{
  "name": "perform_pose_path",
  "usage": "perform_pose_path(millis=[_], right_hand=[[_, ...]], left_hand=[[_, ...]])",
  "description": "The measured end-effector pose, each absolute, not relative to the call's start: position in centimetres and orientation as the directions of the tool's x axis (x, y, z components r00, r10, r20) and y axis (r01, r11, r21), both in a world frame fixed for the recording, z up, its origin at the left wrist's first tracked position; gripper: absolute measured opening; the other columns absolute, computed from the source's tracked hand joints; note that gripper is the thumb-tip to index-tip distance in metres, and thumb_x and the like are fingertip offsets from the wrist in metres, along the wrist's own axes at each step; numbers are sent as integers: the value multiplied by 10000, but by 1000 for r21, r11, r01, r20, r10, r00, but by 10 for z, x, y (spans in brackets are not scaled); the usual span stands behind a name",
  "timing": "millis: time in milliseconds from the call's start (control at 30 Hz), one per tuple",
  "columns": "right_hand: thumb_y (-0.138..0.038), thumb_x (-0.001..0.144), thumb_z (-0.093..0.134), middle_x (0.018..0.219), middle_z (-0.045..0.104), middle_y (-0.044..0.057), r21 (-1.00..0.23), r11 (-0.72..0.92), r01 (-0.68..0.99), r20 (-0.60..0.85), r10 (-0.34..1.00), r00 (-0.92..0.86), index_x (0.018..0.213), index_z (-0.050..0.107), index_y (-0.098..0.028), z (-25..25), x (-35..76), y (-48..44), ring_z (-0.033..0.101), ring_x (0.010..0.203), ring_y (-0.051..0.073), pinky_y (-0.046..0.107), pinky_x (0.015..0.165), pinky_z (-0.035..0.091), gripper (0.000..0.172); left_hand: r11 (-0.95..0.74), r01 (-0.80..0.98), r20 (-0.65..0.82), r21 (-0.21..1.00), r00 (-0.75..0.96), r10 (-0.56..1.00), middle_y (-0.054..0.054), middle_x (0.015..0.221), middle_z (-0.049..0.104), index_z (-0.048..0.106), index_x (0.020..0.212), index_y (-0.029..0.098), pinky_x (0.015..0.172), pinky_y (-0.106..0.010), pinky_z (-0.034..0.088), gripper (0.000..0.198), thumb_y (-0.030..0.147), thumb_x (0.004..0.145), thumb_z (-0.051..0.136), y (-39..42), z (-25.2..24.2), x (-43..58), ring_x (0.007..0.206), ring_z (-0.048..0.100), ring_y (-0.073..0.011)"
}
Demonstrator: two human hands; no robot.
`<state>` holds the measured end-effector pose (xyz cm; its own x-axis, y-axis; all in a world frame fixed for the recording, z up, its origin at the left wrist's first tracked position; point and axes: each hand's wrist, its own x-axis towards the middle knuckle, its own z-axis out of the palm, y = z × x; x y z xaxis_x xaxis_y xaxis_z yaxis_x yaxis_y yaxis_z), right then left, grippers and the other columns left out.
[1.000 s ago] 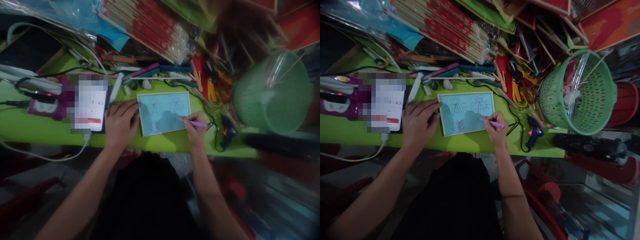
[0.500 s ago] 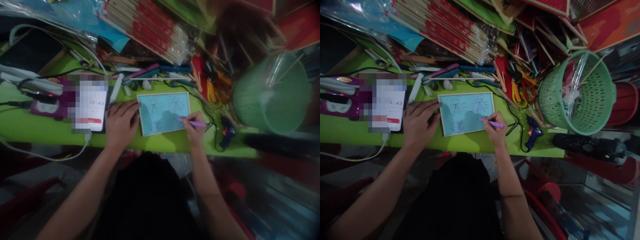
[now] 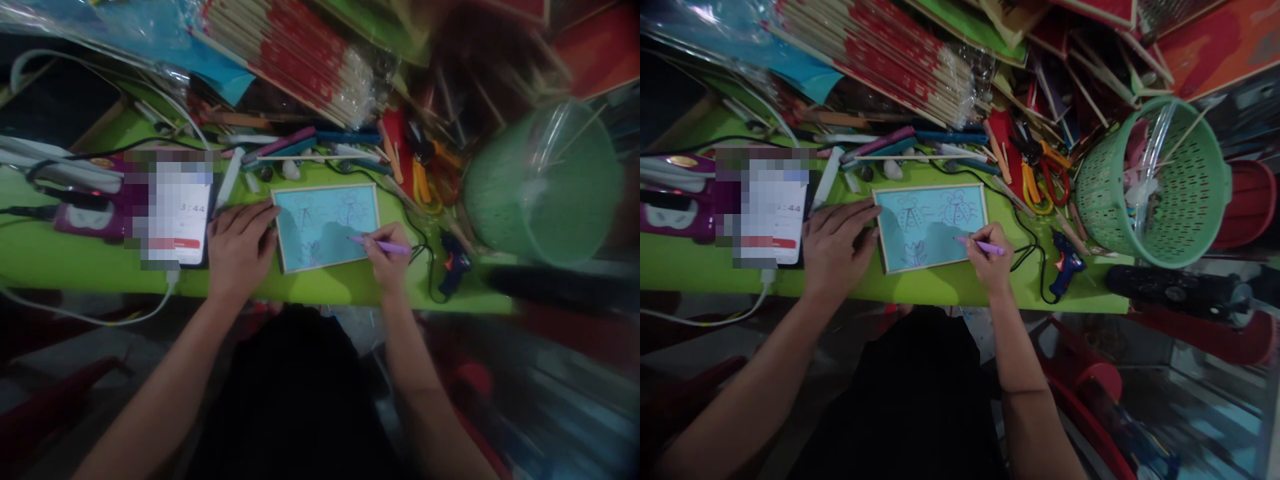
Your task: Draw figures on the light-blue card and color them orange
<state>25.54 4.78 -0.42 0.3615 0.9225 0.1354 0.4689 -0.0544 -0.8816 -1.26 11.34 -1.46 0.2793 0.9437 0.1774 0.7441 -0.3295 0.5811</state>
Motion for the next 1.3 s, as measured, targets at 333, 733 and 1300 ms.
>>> perform_pose_path(millis=[333, 733, 1300], right_hand=[[-286, 860, 697, 677, 601, -56, -884, -48, 464, 144, 918, 370, 789, 589, -240, -5, 255, 49, 600, 628, 127, 287, 598, 510, 138], [-280, 860, 701, 676, 580, -62, -878, -46, 476, 153, 916, 372, 786, 577, -238, -6, 255, 49, 573, 619, 117, 269, 580, 480, 150], [-314, 877, 697, 684, 592, -58, -879, -45, 475, 154, 916, 371, 794, 581, -239, -4, 255, 50, 574, 617, 120, 276, 577, 482, 162]], left_hand=[[-341, 745, 181, 573, 291, 940, 23, 1424, 712, 668, 1378, 398, 1144, -562, 460, 384, 289, 1025, 563, 114, -14, -13, 1339, 620, -309], [-326, 753, 173, 571, 279, 945, 30, 1429, 710, 669, 1362, 394, 1154, -532, 446, 383, 270, 1010, 578, 113, -16, -13, 1350, 611, -292], [-336, 751, 171, 569, 291, 941, 42, 1446, 696, 635, 1408, 434, 1172, -566, 450, 416, 297, 1022, 560, 113, -15, -14, 1359, 604, -297]])
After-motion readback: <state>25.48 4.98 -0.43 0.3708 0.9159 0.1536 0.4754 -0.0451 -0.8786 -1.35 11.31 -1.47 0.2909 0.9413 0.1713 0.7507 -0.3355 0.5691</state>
